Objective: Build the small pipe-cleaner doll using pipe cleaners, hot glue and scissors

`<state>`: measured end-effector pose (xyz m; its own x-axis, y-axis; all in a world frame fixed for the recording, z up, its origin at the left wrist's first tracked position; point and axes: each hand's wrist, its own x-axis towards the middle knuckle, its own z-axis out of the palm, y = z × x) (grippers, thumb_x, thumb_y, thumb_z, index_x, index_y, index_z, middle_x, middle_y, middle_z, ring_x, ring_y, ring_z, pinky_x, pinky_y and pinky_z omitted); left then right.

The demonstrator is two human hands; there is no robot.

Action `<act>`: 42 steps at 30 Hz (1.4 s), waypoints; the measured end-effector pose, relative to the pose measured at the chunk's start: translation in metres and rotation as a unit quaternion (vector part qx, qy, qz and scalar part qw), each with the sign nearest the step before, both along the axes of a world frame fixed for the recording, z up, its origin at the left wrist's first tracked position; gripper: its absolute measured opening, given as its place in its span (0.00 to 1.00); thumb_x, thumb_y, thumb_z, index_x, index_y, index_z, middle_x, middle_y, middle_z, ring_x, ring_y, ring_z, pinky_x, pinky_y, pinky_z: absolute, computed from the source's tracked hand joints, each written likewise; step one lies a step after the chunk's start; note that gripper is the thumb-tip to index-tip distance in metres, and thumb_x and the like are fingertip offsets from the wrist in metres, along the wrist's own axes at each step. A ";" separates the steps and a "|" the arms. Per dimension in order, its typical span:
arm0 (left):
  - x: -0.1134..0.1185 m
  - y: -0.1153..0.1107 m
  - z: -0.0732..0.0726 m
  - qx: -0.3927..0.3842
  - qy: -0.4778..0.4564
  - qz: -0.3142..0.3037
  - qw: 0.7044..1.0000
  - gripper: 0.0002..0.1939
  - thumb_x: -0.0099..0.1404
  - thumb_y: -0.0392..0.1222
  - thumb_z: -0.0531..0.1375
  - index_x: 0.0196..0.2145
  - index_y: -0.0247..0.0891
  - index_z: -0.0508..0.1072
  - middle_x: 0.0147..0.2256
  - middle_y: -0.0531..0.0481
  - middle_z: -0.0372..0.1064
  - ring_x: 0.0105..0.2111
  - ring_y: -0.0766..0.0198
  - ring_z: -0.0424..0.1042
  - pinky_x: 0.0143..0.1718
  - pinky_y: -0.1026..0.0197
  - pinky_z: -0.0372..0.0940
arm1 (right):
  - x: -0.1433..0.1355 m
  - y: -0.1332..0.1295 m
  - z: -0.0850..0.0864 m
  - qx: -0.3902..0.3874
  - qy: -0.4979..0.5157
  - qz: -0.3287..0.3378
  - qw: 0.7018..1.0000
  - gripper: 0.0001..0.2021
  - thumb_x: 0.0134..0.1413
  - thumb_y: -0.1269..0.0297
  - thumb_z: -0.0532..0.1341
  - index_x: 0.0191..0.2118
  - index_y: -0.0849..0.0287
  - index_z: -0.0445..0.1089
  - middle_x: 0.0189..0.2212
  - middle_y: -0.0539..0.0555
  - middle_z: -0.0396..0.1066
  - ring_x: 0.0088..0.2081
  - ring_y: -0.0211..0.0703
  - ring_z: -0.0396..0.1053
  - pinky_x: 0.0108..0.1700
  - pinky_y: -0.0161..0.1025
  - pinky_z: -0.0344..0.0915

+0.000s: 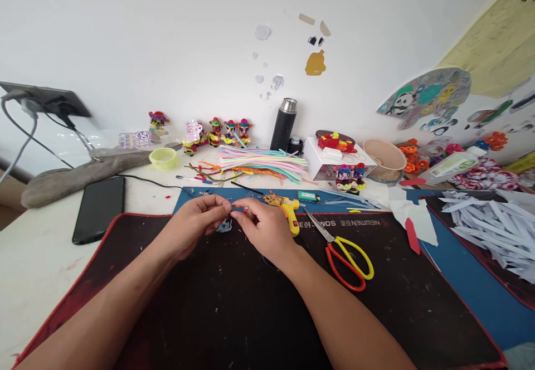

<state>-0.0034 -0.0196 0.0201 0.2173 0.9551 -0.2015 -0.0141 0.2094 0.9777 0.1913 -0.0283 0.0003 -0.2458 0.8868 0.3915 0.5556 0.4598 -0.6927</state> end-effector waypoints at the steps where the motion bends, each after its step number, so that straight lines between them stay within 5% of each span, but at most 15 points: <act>1: 0.000 0.000 0.000 -0.001 -0.001 -0.001 1.000 0.19 0.57 0.57 0.74 0.31 0.38 0.77 0.22 0.58 0.63 0.21 0.71 0.54 0.21 0.67 0.48 | 0.000 0.000 0.000 0.001 -0.001 0.001 1.000 0.08 0.68 0.61 0.68 0.50 0.51 0.82 0.29 0.48 0.79 0.27 0.40 0.72 0.34 0.35 0.63; 24: -0.001 0.000 -0.001 -0.004 0.006 -0.006 1.000 0.20 0.56 0.57 0.74 0.31 0.37 0.78 0.23 0.58 0.63 0.21 0.71 0.54 0.21 0.67 0.48 | 0.001 0.004 -0.001 0.041 0.018 0.035 0.998 0.06 0.70 0.67 0.67 0.45 0.52 0.83 0.42 0.51 0.86 0.42 0.46 0.84 0.45 0.38 0.73; 32: 0.000 0.000 0.000 -0.006 0.008 -0.003 1.000 0.20 0.54 0.57 0.74 0.30 0.37 0.77 0.22 0.58 0.63 0.21 0.71 0.53 0.21 0.67 0.48 | 0.001 0.003 0.000 0.035 0.020 0.037 0.999 0.06 0.71 0.66 0.66 0.45 0.52 0.83 0.40 0.51 0.86 0.41 0.46 0.83 0.44 0.37 0.72; 42: 0.001 0.001 0.000 0.007 -0.005 0.019 1.000 0.20 0.55 0.56 0.74 0.28 0.38 0.75 0.20 0.59 0.60 0.20 0.72 0.52 0.22 0.66 0.47 | 0.000 0.001 -0.001 -0.008 0.011 0.000 1.000 0.10 0.68 0.62 0.68 0.52 0.53 0.81 0.27 0.47 0.77 0.27 0.41 0.73 0.33 0.36 0.63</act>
<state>-0.0027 -0.0184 0.0203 0.1821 0.9655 -0.1861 -0.0321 0.1950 0.9803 0.1916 -0.0274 -0.0010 -0.2382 0.8930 0.3818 0.5403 0.4485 -0.7119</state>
